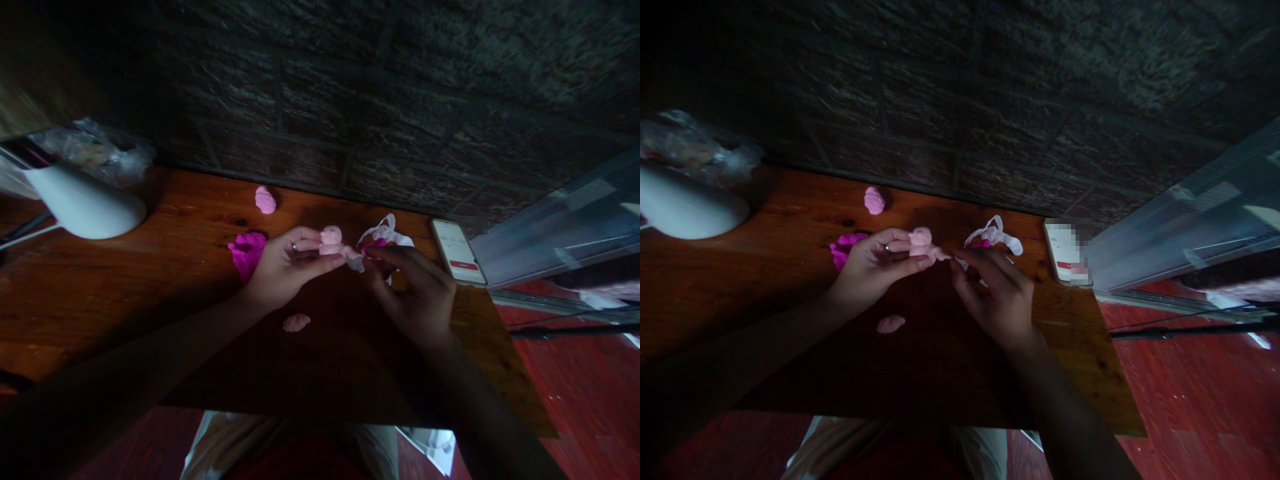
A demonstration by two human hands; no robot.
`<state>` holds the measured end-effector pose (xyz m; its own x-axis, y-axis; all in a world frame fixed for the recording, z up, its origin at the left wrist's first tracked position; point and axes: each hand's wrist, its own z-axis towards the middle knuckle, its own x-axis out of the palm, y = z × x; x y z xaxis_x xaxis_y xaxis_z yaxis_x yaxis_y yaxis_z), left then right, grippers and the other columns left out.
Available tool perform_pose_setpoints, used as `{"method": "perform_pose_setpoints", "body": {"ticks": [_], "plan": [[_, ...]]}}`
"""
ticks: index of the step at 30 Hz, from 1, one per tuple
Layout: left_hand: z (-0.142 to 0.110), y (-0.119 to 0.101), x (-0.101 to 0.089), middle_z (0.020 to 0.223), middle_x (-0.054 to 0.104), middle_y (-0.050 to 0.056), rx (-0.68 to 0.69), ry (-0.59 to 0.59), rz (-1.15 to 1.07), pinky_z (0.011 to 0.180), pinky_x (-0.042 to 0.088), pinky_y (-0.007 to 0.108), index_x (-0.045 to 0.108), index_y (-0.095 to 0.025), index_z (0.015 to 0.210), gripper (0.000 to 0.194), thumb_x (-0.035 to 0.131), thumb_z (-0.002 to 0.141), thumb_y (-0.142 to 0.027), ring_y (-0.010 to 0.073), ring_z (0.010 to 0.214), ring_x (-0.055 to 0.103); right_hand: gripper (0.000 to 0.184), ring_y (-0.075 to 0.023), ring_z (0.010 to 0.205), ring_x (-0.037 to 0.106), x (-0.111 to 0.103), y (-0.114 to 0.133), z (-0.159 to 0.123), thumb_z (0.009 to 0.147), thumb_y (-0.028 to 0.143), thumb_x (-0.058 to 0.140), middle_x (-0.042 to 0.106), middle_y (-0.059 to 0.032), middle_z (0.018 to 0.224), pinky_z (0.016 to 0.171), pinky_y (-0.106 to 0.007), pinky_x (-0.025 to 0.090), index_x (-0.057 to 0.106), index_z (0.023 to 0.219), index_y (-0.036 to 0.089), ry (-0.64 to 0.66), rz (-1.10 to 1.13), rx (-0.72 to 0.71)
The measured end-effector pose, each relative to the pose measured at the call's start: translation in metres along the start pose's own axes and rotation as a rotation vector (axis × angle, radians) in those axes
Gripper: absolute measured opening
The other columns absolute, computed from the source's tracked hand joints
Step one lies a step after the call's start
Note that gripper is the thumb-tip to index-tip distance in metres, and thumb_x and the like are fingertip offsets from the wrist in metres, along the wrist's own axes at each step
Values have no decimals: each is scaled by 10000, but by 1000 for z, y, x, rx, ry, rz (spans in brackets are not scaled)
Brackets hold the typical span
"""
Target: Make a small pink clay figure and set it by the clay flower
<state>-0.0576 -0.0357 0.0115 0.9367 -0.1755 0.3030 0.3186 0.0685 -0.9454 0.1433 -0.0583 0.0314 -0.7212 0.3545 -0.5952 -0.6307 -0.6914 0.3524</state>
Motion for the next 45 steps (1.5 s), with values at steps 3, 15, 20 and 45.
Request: {"method": "perform_pose_setpoints", "body": {"ticks": [3, 15, 20, 45], "plan": [[-1, 0, 1, 937, 836, 38, -3, 9, 8, 941, 627, 376, 676, -188, 881, 340, 939, 674, -251, 223, 933, 804, 137, -147, 644, 709, 1, 0, 0, 950, 153, 670, 803, -38, 892, 661, -295, 606, 749, 1029, 232, -11, -25, -22], [-7, 1, 3, 939, 832, 40, -33, 49, 55, 898, 628, 331, 669, -178, 864, 294, 915, 710, -227, 206, 926, 798, 151, -176, 800, 784, 4, 2, -6, 970, 114, 646, 814, -59, 933, 705, -274, 632, 725, 1036, 224, -63, -189, -132], [-4, -1, 2, 935, 835, 27, -15, 50, -12, 930, 627, 333, 658, -176, 872, 306, 914, 707, -200, 201, 930, 805, 175, -142, 725, 740, 5, 1, -5, 958, 108, 672, 799, -59, 950, 682, -267, 612, 723, 1096, 203, -91, -69, -125], [-3, 1, 2, 889, 808, 31, 41, 22, 81, 852, 636, 316, 646, -180, 842, 300, 900, 697, -244, 191, 873, 788, 85, -100, 589, 617, 11, -2, -6, 934, 178, 696, 734, -6, 811, 595, -254, 517, 722, 1012, 194, 24, 165, 135]]}}
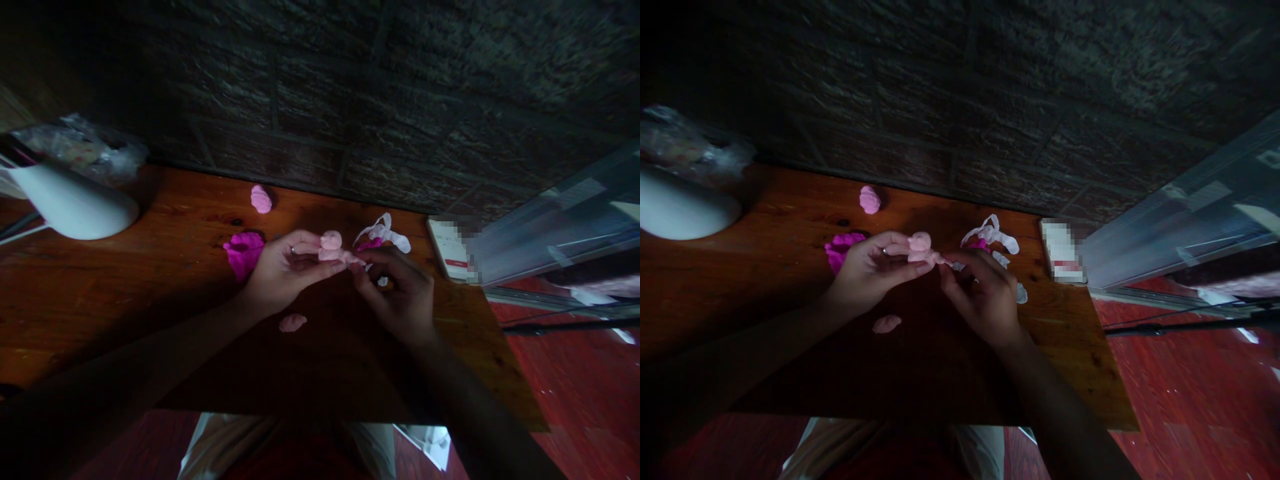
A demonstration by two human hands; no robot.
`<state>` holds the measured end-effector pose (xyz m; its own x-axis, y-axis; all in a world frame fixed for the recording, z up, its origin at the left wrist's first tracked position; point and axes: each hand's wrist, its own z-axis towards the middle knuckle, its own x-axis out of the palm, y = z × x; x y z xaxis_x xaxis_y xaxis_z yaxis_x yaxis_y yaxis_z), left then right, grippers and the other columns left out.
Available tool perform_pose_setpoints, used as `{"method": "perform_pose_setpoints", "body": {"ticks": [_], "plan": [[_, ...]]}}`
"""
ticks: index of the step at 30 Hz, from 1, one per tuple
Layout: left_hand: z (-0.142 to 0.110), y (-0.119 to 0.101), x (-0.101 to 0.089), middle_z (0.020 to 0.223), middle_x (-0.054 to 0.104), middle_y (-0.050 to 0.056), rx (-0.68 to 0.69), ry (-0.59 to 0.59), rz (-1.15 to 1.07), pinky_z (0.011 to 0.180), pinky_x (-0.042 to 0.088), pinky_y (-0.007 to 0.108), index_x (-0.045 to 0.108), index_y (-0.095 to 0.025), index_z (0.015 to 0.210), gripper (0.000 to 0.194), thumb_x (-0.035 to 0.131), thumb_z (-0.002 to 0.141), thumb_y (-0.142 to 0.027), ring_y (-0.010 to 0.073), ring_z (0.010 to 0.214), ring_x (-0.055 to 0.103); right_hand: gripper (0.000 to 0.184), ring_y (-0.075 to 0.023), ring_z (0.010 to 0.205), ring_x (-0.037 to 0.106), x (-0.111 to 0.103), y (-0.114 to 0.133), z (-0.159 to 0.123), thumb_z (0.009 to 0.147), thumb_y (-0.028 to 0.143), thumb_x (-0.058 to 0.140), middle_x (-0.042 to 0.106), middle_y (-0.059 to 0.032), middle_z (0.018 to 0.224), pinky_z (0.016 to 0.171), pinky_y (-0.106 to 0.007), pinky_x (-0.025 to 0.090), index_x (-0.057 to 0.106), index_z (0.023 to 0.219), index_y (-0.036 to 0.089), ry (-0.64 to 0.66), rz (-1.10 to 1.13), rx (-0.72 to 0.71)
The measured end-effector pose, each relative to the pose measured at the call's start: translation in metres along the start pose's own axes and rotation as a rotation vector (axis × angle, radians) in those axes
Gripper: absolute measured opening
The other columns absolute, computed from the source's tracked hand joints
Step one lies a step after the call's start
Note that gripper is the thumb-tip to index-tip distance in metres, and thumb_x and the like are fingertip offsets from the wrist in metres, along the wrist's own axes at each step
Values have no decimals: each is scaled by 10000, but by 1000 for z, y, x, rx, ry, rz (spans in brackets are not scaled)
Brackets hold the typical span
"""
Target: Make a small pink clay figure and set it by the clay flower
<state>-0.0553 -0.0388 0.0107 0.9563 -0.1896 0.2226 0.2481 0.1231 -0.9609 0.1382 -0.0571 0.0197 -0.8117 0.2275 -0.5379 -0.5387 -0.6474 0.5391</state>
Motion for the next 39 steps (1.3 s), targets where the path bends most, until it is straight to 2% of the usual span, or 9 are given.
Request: {"method": "perform_pose_setpoints", "body": {"ticks": [3, 7, 10, 13, 16, 19, 31, 39], "plan": [[-1, 1, 1, 875, 802, 27, 23, -6, 33, 809, 634, 290, 631, -182, 817, 294, 895, 697, -231, 182, 855, 783, 67, -95, 553, 596, 4, 1, -2, 916, 197, 701, 703, 23, 743, 564, -253, 494, 734, 973, 207, -39, 51, 93], [-4, 2, 3, 834, 797, 18, 79, -49, 66, 754, 637, 283, 618, -186, 845, 321, 896, 689, -224, 185, 809, 784, 68, -89, 489, 546, 14, 7, -4, 883, 247, 724, 658, 46, 625, 472, -233, 426, 753, 931, 208, -121, 249, 340], [-6, 1, 3, 881, 820, 35, 131, -54, 86, 814, 651, 315, 617, -191, 883, 320, 882, 704, -194, 202, 851, 800, 88, -87, 464, 523, 18, 12, -4, 851, 282, 747, 644, 48, 575, 432, -220, 402, 756, 890, 204, -153, 405, 494], [-5, -1, 2, 939, 834, 51, 150, -42, 117, 871, 654, 337, 623, -195, 910, 303, 866, 729, -184, 210, 899, 807, 114, -83, 454, 527, 16, 12, -1, 821, 292, 771, 646, 46, 574, 419, -213, 406, 765, 890, 200, -118, 487, 559], [-3, -1, 0, 976, 839, 58, 157, -36, 124, 891, 653, 344, 630, -195, 929, 302, 863, 737, -192, 212, 921, 808, 160, -85, 474, 568, 12, 10, 1, 817, 280, 777, 679, 37, 624, 442, -215, 452, 780, 958, 206, -77, 512, 568], [-2, -2, 0, 994, 839, 65, 166, -52, 134, 902, 648, 354, 630, -195, 929, 298, 865, 745, -211, 216, 931, 806, 135, -84, 476, 588, 10, 8, 2, 818, 271, 770, 689, 34, 643, 443, -211, 471, 778, 936, 206, -93, 512, 563], [-6, 1, 4, 958, 831, 63, 54, -52, 90, 897, 643, 362, 623, -204, 888, 337, 903, 706, -253, 228, 927, 799, 10, -75, 434, 539, 15, 7, 0, 840, 226, 732, 606, 67, 550, 405, -183, 414, 733, 831, 220, -156, 494, 500], [-6, 4, 6, 906, 826, 44, 32, -62, 27, 848, 643, 332, 625, -194, 859, 351, 920, 674, -239, 210, 886, 797, 100, -82, 448, 559, 15, 7, -1, 891, 234, 676, 646, 53, 608, 430, -213, 459, 763, 940, 220, -130, 429, 458]]}}
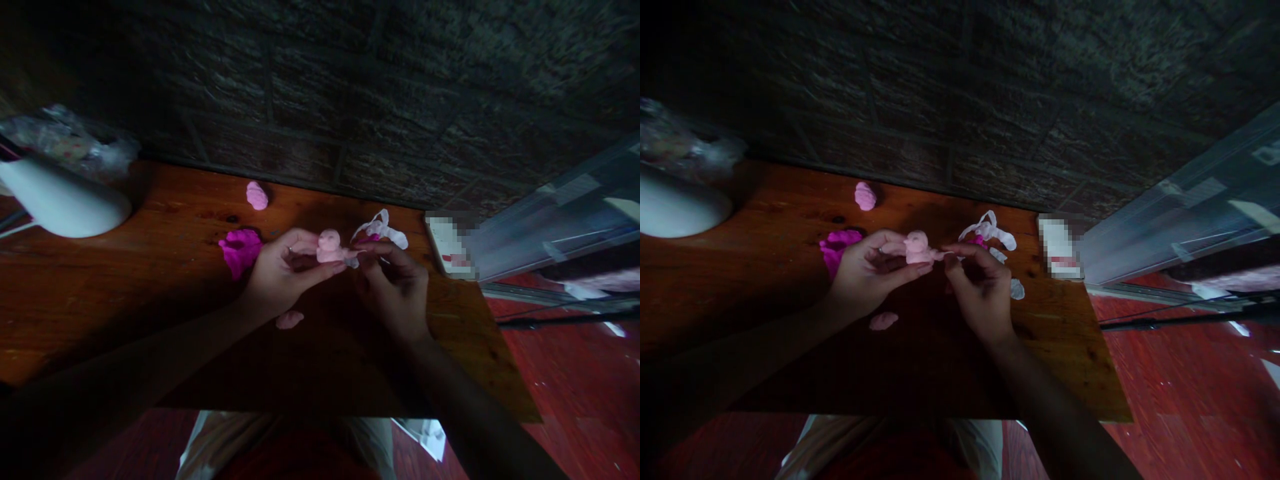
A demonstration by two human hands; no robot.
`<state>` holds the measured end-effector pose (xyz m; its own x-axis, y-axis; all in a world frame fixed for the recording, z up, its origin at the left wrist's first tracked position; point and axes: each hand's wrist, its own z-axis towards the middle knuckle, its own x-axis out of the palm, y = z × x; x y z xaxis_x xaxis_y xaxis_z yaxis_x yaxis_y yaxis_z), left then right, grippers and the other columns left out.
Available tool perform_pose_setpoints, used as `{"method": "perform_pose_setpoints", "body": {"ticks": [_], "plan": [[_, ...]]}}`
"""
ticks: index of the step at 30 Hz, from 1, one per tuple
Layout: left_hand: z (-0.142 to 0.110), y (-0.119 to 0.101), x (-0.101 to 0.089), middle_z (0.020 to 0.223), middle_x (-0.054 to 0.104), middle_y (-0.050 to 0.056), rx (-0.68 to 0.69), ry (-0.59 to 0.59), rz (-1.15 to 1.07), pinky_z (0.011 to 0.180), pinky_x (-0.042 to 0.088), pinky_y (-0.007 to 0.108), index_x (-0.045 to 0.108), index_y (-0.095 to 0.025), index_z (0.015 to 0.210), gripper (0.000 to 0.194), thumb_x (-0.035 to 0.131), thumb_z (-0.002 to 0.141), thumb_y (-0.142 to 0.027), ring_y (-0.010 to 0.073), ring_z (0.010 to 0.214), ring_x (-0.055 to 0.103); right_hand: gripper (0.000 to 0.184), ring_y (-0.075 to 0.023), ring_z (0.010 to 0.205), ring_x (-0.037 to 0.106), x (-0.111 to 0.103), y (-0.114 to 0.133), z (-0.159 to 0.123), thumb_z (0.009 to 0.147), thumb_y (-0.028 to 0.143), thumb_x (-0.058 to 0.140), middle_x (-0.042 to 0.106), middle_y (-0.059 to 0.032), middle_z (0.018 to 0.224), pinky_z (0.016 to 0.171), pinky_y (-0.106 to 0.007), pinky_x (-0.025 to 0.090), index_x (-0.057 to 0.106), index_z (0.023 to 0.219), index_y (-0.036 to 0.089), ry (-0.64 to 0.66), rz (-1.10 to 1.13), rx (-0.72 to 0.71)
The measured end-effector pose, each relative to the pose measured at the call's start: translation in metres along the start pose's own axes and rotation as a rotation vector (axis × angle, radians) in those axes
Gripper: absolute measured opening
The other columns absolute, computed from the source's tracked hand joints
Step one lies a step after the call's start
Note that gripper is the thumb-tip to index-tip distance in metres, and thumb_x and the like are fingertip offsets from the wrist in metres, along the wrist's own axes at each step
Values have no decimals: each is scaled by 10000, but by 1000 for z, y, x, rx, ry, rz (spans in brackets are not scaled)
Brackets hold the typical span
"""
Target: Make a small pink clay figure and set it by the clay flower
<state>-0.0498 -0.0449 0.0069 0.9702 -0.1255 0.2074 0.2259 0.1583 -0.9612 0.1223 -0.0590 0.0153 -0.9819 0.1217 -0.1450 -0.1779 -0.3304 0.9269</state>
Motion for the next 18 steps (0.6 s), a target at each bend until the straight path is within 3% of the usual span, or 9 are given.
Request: {"method": "perform_pose_setpoints", "body": {"ticks": [7, 18], "plan": [[2, -2, -3, 946, 827, 55, -5, -1, 13, 915, 629, 366, 645, -185, 854, 329, 919, 693, -272, 221, 945, 791, 117, -91, 459, 589, -7, 3, 1, 898, 276, 684, 701, 30, 649, 427, -217, 479, 766, 957, 218, 40, -43, -64], [-1, 0, 0, 906, 819, 52, -4, -11, 37, 861, 644, 352, 624, -193, 867, 379, 932, 671, -295, 228, 909, 797, 86, -123, 537, 658, -7, -4, -2, 888, 278, 719, 756, 17, 663, 505, -253, 494, 789, 893, 227, -65, -356, -222]]}}
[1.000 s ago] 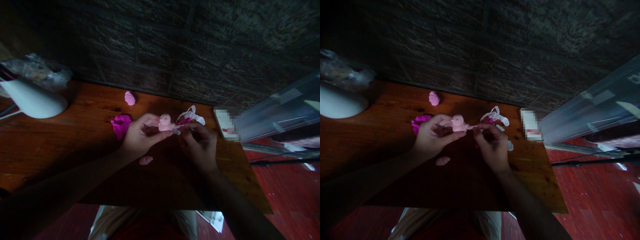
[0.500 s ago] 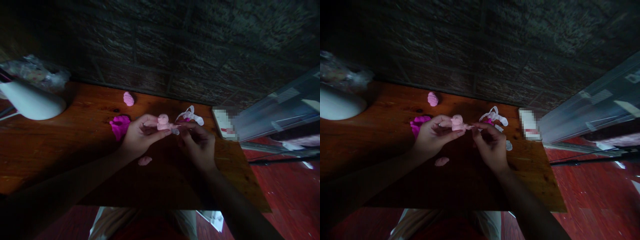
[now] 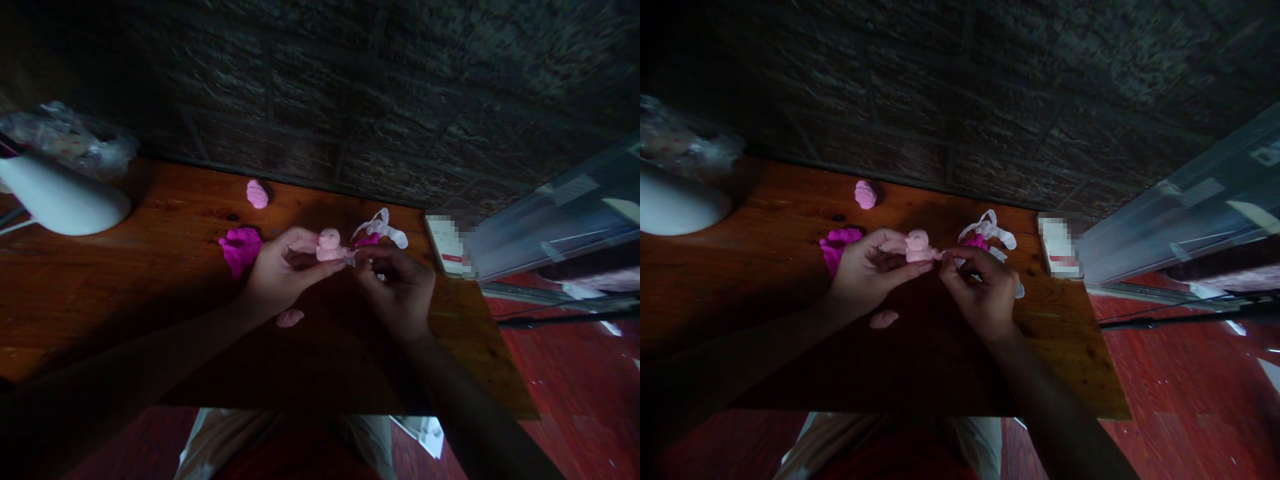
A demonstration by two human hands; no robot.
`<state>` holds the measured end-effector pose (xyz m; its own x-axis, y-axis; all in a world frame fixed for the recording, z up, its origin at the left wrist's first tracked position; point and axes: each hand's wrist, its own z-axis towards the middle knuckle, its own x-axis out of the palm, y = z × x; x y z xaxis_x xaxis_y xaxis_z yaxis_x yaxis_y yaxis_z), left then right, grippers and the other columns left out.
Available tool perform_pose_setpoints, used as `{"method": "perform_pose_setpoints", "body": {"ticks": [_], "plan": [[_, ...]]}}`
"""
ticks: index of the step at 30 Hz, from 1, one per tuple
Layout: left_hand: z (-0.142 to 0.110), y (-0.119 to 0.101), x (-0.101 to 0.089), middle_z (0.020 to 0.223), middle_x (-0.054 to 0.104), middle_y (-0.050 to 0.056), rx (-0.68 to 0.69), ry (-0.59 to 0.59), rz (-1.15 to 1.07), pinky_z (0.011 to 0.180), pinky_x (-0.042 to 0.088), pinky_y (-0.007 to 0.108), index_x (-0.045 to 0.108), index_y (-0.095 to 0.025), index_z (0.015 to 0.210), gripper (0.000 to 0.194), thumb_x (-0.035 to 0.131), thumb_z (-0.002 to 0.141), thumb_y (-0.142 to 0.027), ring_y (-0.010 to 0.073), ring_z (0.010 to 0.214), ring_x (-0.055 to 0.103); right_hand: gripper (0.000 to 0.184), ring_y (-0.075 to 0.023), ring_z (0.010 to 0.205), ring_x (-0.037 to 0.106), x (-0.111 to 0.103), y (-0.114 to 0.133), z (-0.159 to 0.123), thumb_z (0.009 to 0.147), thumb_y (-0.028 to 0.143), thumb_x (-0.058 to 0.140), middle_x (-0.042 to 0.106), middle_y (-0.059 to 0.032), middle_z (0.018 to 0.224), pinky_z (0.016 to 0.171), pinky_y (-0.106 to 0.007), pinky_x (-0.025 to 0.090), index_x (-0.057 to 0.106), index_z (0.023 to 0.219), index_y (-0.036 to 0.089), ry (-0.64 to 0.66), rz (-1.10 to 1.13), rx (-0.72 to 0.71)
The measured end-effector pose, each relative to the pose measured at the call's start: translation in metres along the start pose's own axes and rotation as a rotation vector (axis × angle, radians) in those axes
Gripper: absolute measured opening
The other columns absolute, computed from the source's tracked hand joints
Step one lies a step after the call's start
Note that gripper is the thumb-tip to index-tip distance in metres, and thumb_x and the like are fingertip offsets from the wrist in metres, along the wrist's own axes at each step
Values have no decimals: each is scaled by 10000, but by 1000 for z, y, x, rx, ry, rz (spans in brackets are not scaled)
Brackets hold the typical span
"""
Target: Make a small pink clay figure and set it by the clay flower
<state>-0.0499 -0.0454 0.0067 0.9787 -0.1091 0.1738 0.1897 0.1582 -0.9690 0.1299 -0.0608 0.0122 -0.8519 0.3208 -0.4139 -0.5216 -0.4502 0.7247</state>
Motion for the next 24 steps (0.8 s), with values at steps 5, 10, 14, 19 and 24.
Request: {"method": "perform_pose_setpoints", "body": {"ticks": [5, 10, 14, 19, 24], "plan": [[1, -2, 2, 914, 828, 49, 25, 4, -38, 883, 648, 370, 629, -196, 841, 334, 923, 688, -245, 228, 908, 803, 90, -117, 497, 650, 1, 2, -1, 885, 290, 738, 746, 19, 632, 466, -241, 479, 790, 889, 217, -4, 79, 60], [3, -4, -1, 986, 833, 56, 4, 0, -70, 977, 629, 427, 650, -203, 858, 312, 919, 718, -277, 245, 985, 799, 106, -112, 437, 632, 1, 4, 1, 891, 277, 714, 706, 40, 573, 423, -227, 486, 774, 950, 213, 84, 226, 133], [4, -4, -3, 1014, 834, 60, -20, -11, -85, 1018, 615, 449, 662, -203, 884, 337, 929, 708, -308, 251, 1017, 793, 127, -108, 447, 632, 1, 3, 2, 895, 280, 717, 718, 38, 598, 442, -234, 503, 774, 991, 220, 118, 209, 112], [2, -4, -1, 991, 838, 55, -27, -3, -95, 994, 630, 436, 661, -202, 862, 332, 933, 701, -304, 250, 992, 799, 88, -107, 449, 622, 2, 0, 1, 894, 278, 725, 694, 40, 583, 437, -228, 476, 757, 944, 213, 94, 183, 115], [2, -5, 0, 1002, 839, 54, -24, 12, -97, 1001, 627, 426, 658, -202, 859, 320, 925, 711, -297, 244, 996, 798, 91, -116, 525, 632, 2, -3, -1, 908, 307, 736, 720, 17, 677, 467, -238, 479, 755, 935, 223, 24, 100, 34]]}}
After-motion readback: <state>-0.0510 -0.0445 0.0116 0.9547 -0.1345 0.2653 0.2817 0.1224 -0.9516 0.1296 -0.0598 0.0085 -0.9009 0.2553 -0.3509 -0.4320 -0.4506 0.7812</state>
